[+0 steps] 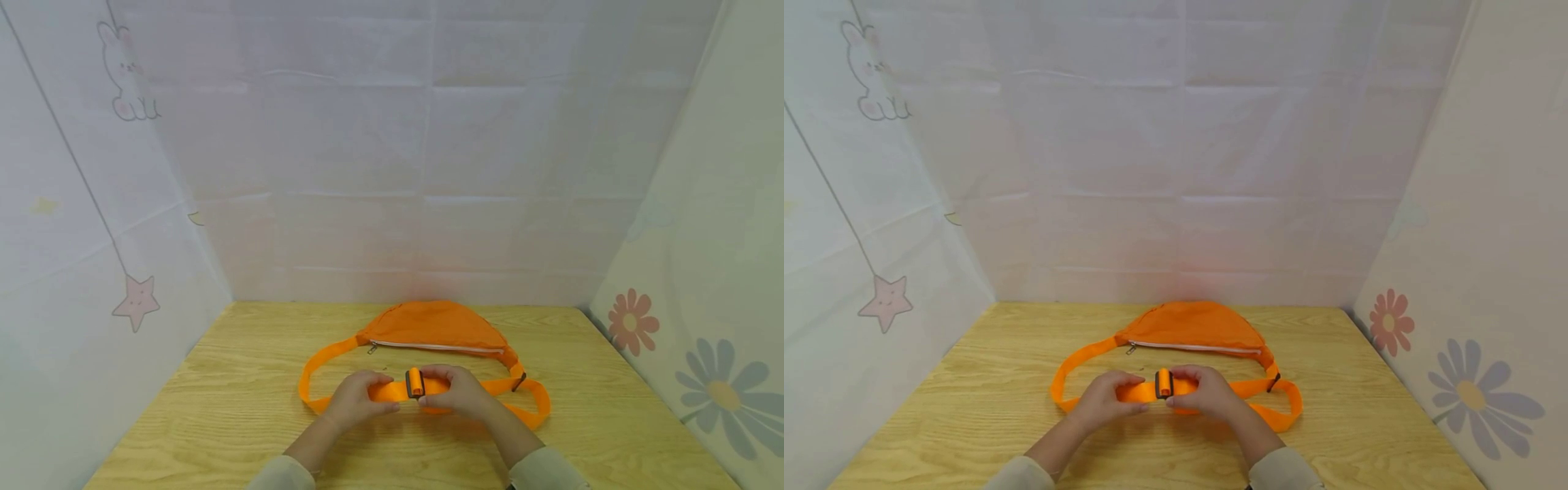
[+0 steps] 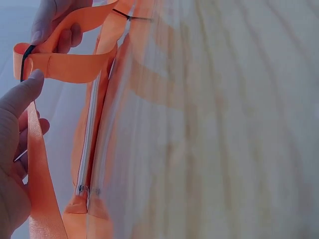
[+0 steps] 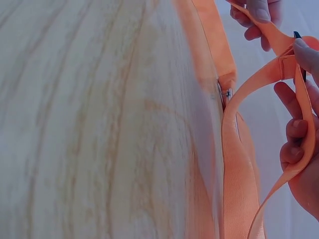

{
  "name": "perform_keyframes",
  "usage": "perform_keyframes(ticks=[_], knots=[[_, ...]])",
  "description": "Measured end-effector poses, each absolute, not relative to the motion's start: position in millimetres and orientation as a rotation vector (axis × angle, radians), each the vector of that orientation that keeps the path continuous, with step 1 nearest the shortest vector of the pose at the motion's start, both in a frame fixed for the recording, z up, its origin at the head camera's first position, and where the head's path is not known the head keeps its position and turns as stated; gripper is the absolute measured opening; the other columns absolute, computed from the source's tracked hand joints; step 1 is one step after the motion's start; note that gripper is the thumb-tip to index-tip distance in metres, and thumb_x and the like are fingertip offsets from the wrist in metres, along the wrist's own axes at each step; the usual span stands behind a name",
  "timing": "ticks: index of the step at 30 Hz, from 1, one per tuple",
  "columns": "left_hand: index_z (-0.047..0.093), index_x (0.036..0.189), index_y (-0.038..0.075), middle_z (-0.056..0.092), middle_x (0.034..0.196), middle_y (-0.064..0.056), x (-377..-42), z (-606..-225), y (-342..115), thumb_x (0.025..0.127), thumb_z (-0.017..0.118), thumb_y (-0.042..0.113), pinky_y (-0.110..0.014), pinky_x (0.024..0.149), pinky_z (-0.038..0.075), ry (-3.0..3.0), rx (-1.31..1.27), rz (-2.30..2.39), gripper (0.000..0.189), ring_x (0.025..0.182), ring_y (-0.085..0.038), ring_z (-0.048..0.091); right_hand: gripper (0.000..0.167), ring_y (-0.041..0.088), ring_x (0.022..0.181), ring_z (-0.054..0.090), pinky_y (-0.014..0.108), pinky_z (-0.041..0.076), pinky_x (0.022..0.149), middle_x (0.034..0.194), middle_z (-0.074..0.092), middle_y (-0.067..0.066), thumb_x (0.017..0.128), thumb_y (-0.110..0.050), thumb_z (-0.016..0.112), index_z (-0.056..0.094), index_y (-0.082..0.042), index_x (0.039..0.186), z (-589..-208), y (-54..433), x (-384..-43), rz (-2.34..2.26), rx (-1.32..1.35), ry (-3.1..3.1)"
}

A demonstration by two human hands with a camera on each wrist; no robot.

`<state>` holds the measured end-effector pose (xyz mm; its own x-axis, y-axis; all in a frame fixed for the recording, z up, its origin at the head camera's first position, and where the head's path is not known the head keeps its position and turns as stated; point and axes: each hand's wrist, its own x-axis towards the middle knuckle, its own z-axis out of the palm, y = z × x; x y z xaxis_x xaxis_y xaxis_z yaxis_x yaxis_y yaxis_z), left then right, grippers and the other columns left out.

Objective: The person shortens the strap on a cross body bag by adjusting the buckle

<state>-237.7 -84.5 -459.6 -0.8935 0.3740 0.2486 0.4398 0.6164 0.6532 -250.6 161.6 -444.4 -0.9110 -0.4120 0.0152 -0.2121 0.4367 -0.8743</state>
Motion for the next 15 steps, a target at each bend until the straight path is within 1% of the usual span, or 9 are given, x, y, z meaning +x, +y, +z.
perform_keyframes(ticks=[3,8,15], knots=[[0.071,0.116,0.009,0.071,0.114,-0.005,-237.6,-459.6,-83.1,0.081,0.08,0.036,-0.039,0.09,0.052,-2.745,-0.678,-1.156,0.045,0.104,-0.023,0.064,0.06,0.022,0.108,0.062,0.038,0.054,0.09,0.13,0.063,0.014,0.078,-0.029,0.083,0.062,-0.005,0.13,-445.5,161.4,-251.8,-1.456,-0.545,2.49],[0.071,0.115,0.01,0.071,0.114,-0.005,-238.5,-460.2,-81.3,0.081,0.08,0.037,-0.038,0.088,0.052,-2.735,-0.675,-1.165,0.045,0.104,-0.022,0.064,0.06,0.019,0.107,0.062,0.034,0.054,0.089,0.131,0.062,0.013,0.078,-0.029,0.083,0.062,-0.006,0.13,-446.7,160.1,-252.8,-1.439,-0.538,2.494],[0.072,0.116,0.012,0.071,0.114,-0.002,-239.6,-458.7,-78.1,0.08,0.08,0.039,-0.035,0.089,0.052,-2.722,-0.695,-1.16,0.046,0.104,-0.02,0.064,0.058,0.022,0.107,0.062,0.039,0.054,0.09,0.132,0.061,0.015,0.079,-0.025,0.082,0.062,-0.005,0.13,-444.2,158.2,-250.7,-1.45,-0.567,2.491]])
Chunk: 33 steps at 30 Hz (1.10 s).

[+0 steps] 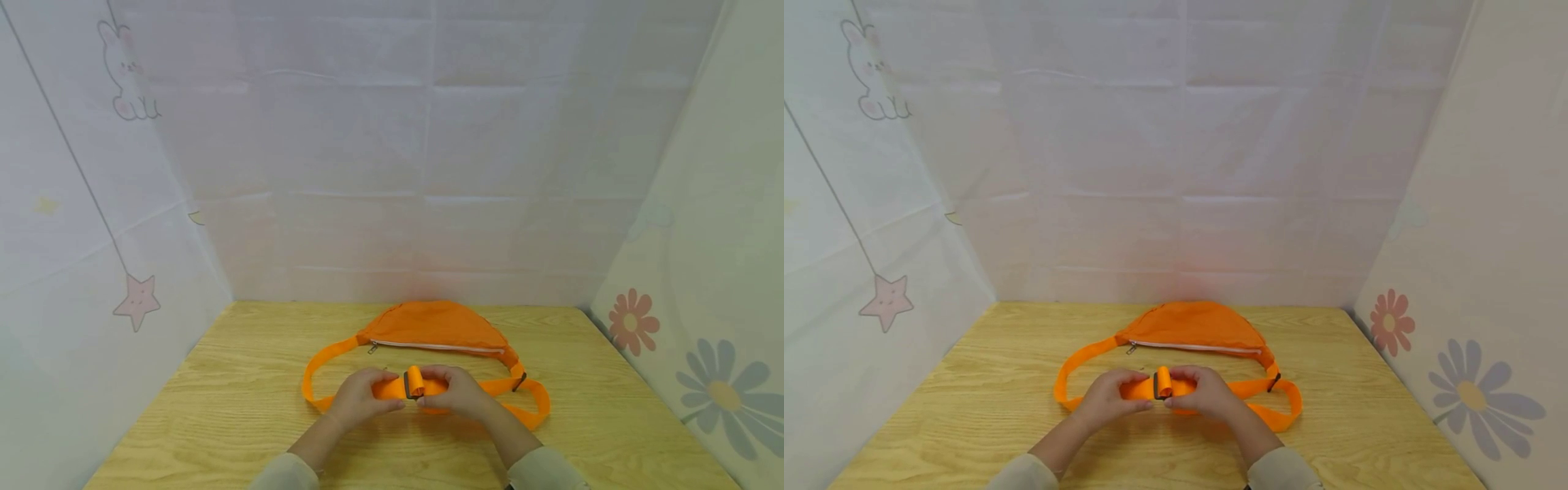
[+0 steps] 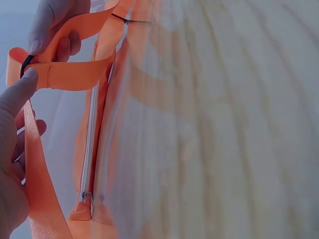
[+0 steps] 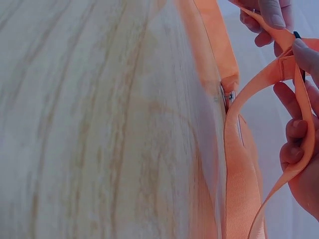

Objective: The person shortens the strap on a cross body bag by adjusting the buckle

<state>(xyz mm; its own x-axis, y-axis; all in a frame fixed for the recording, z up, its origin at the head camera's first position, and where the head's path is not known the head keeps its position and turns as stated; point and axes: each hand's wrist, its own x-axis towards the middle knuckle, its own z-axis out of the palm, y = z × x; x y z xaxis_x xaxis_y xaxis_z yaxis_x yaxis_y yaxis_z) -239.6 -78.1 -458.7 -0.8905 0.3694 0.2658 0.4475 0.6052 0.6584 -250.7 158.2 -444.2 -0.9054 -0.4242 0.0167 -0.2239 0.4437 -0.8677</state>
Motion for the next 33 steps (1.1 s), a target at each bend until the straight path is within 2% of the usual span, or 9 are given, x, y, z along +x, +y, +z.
perform_keyframes(ticks=[8,17,22,27,30,33], knots=[[0.073,0.114,0.009,0.071,0.109,-0.003,-240.7,-457.0,-74.2,0.078,0.08,0.045,-0.027,0.082,0.049,-2.7,-0.758,-1.129,0.051,0.097,-0.015,0.062,0.058,0.018,0.104,0.063,0.034,0.054,0.087,0.127,0.064,0.012,0.078,-0.028,0.083,0.063,-0.007,0.128,-447.5,156.5,-253.6,-1.459,-0.596,2.465],[0.07,0.118,0.008,0.068,0.111,-0.004,-239.6,-455.3,-76.2,0.076,0.083,0.042,-0.032,0.088,0.05,-2.723,-0.818,-1.08,0.055,0.1,-0.017,0.061,0.058,0.017,0.104,0.062,0.029,0.054,0.085,0.125,0.065,0.01,0.078,-0.032,0.083,0.063,-0.007,0.127,-453.0,157.1,-256.0,-1.442,-0.616,2.463],[0.067,0.123,0.008,0.064,0.111,-0.003,-240.5,-456.2,-80.2,0.078,0.082,0.03,-0.03,0.086,0.048,-2.739,-0.889,-1.036,0.052,0.098,-0.015,0.056,0.057,0.017,0.104,0.063,0.029,0.054,0.085,0.125,0.066,0.011,0.079,-0.028,0.082,0.063,-0.006,0.128,-453.3,157.6,-256.0,-1.457,-0.61,2.451],[0.066,0.124,0.006,0.062,0.106,-0.002,-241.1,-457.3,-83.0,0.079,0.081,0.02,-0.026,0.083,0.047,-2.716,-0.942,-1.027,0.05,0.094,-0.012,0.053,0.057,0.019,0.107,0.062,0.033,0.054,0.088,0.128,0.064,0.011,0.078,-0.03,0.083,0.064,-0.008,0.127,-451.8,157.8,-255.1,-1.449,-0.595,2.466],[0.064,0.128,0.004,0.063,0.109,-0.005,-240.6,-457.3,-83.3,0.08,0.08,0.023,-0.03,0.086,0.049,-2.714,-0.928,-0.998,0.053,0.097,-0.016,0.055,0.058,0.021,0.11,0.061,0.038,0.053,0.091,0.131,0.062,0.012,0.077,-0.031,0.083,0.064,-0.009,0.128,-450.6,157.7,-254.1,-1.44,-0.575,2.486],[0.062,0.129,0.003,0.065,0.116,-0.008,-239.5,-457.1,-82.8,0.081,0.08,0.028,-0.039,0.093,0.05,-2.721,-0.867,-0.975,0.057,0.105,-0.023,0.059,0.058,0.023,0.111,0.061,0.04,0.053,0.092,0.131,0.062,0.012,0.078,-0.03,0.083,0.063,-0.009,0.129,-449.9,157.6,-253.3,-1.444,-0.561,2.489]])
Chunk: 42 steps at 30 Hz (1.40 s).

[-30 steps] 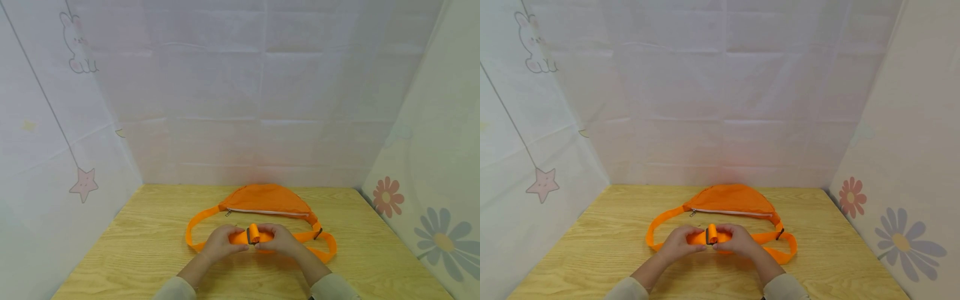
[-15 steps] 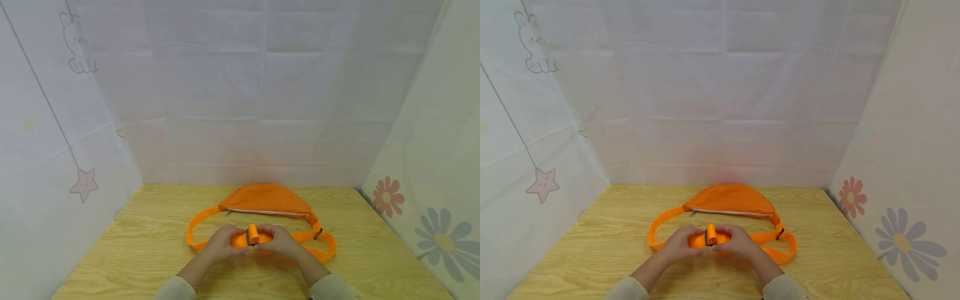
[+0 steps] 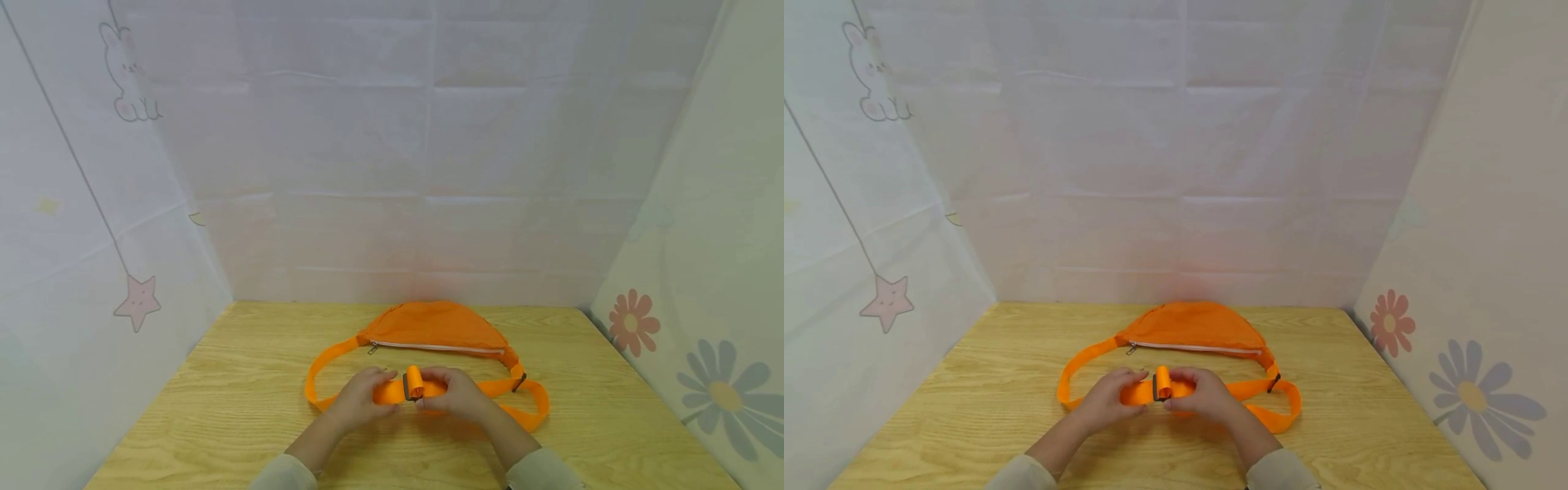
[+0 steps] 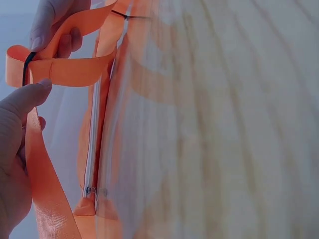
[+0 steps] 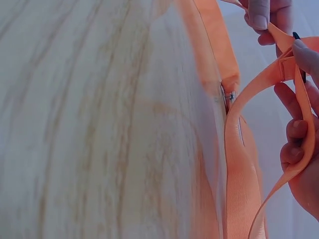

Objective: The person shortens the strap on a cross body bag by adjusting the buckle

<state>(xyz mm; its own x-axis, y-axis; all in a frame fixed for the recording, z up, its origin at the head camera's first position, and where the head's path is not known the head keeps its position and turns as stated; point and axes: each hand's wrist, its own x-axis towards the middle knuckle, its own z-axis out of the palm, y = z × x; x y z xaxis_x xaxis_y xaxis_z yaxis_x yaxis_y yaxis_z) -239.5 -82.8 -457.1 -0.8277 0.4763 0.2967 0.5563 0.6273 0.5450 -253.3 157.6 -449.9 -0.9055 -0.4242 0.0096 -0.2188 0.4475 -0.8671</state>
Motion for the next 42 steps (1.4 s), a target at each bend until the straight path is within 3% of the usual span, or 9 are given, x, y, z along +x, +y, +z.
perform_keyframes(ticks=[4,10,15,28,35,42], knots=[[0.064,0.128,0.006,0.067,0.12,-0.009,-238.1,-457.0,-82.4,0.079,0.081,0.036,-0.048,0.096,0.048,-2.725,-0.755,-0.961,0.06,0.11,-0.027,0.061,0.057,0.023,0.109,0.062,0.041,0.054,0.091,0.128,0.064,0.012,0.08,-0.026,0.082,0.062,-0.007,0.13,-449.3,157.7,-252.5,-1.468,-0.561,2.473],[0.065,0.125,0.007,0.069,0.118,-0.009,-236.6,-456.2,-83.2,0.077,0.08,0.045,-0.044,0.089,0.051,-2.751,-0.623,-0.969,0.063,0.103,-0.024,0.063,0.056,0.021,0.106,0.063,0.039,0.055,0.09,0.126,0.065,0.011,0.08,-0.023,0.082,0.062,-0.006,0.13,-448.0,158.3,-251.1,-1.483,-0.545,2.469],[0.069,0.116,0.008,0.07,0.118,-0.005,-235.8,-456.9,-84.2,0.078,0.078,0.05,-0.044,0.091,0.052,-2.75,-0.591,-0.943,0.058,0.108,-0.025,0.064,0.056,0.02,0.105,0.063,0.037,0.055,0.088,0.125,0.065,0.012,0.08,-0.021,0.082,0.061,-0.005,0.13,-447.2,158.3,-250.5,-1.501,-0.538,2.463],[0.068,0.121,0.003,0.061,0.099,-0.001,-239.2,-459.2,-90.3,0.079,0.081,0.024,-0.023,0.077,0.047,-2.691,-0.81,-1.067,0.049,0.087,-0.009,0.051,0.059,0.019,0.106,0.062,0.035,0.054,0.088,0.126,0.065,0.011,0.077,-0.028,0.084,0.063,-0.007,0.129,-447.6,160.3,-251.6,-1.476,-0.511,2.498],[0.068,0.12,0.002,0.065,0.103,-0.002,-237.7,-458.2,-91.3,0.079,0.081,0.026,-0.028,0.083,0.05,-2.686,-0.792,-1.052,0.049,0.093,-0.014,0.057,0.055,0.018,0.103,0.063,0.031,0.055,0.084,0.123,0.066,0.011,0.079,-0.022,0.082,0.063,-0.006,0.128,-447.2,160.2,-251.4,-1.511,-0.515,2.485],[0.071,0.118,0.012,0.067,0.108,0.001,-238.3,-457.9,-89.8,0.079,0.081,0.032,-0.032,0.087,0.051,-2.678,-0.757,-1.022,0.045,0.1,-0.018,0.061,0.057,0.018,0.101,0.063,0.03,0.055,0.084,0.122,0.066,0.012,0.079,-0.024,0.082,0.062,-0.003,0.128,-447.5,160.9,-252.6,-1.5,-0.587,2.487]])
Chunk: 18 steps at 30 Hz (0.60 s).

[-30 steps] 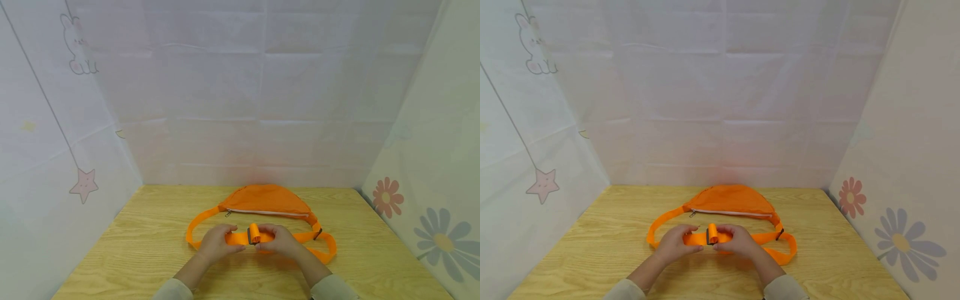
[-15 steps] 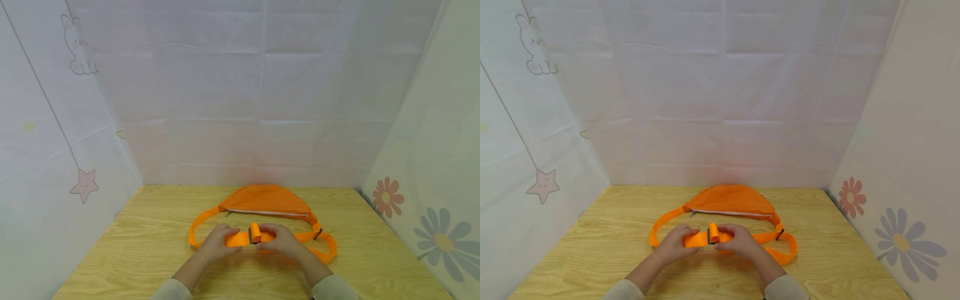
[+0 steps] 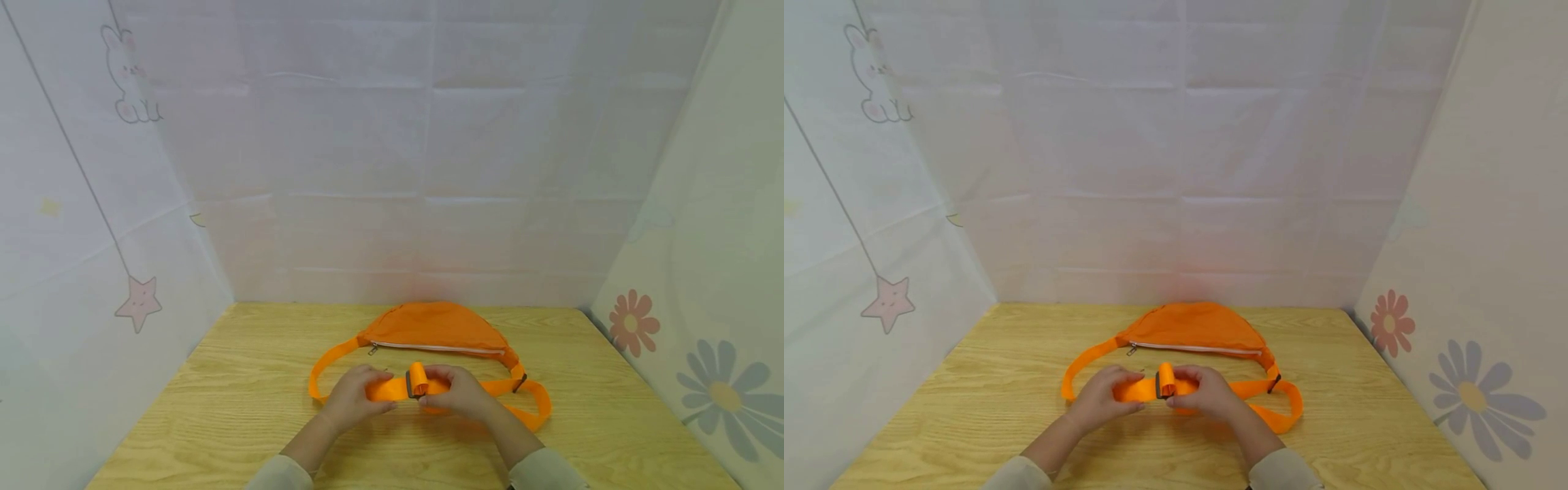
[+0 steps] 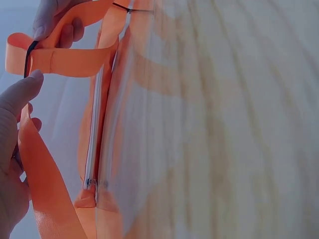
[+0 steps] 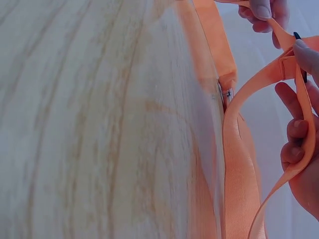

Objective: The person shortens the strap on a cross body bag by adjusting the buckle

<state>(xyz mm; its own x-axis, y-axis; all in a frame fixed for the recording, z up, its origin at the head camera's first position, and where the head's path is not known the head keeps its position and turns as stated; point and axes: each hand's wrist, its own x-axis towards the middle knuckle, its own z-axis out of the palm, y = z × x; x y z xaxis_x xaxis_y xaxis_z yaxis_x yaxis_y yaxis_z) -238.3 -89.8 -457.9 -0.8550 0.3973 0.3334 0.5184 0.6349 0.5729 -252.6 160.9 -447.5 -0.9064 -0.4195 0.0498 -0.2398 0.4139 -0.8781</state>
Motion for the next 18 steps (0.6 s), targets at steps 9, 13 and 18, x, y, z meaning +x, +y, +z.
perform_keyframes(ticks=[9,13,18], knots=[[0.07,0.12,0.007,0.068,0.106,-0.002,-239.2,-456.5,-86.4,0.079,0.081,0.031,-0.025,0.082,0.048,-2.643,-0.806,-1.077,0.049,0.096,-0.015,0.058,0.056,0.017,0.099,0.062,0.03,0.053,0.083,0.12,0.067,0.01,0.078,-0.024,0.082,0.064,-0.004,0.126,-446.2,159.7,-252.8,-1.478,-0.59,2.506],[0.07,0.12,0.005,0.067,0.103,-0.001,-239.1,-455.0,-84.4,0.079,0.082,0.03,-0.022,0.077,0.047,-2.619,-0.828,-1.096,0.049,0.092,-0.012,0.055,0.056,0.019,0.101,0.062,0.032,0.055,0.085,0.121,0.067,0.012,0.079,-0.023,0.082,0.062,-0.003,0.127,-446.0,158.9,-253.0,-1.497,-0.587,2.48],[0.07,0.119,0.005,0.067,0.1,0.0,-239.2,-453.2,-81.8,0.079,0.082,0.029,-0.02,0.075,0.045,-2.613,-0.837,-1.086,0.048,0.089,-0.009,0.053,0.058,0.021,0.103,0.063,0.038,0.055,0.089,0.122,0.066,0.013,0.079,-0.021,0.082,0.061,-0.002,0.129,-446.3,157.3,-253.0,-1.505,-0.579,2.464]])
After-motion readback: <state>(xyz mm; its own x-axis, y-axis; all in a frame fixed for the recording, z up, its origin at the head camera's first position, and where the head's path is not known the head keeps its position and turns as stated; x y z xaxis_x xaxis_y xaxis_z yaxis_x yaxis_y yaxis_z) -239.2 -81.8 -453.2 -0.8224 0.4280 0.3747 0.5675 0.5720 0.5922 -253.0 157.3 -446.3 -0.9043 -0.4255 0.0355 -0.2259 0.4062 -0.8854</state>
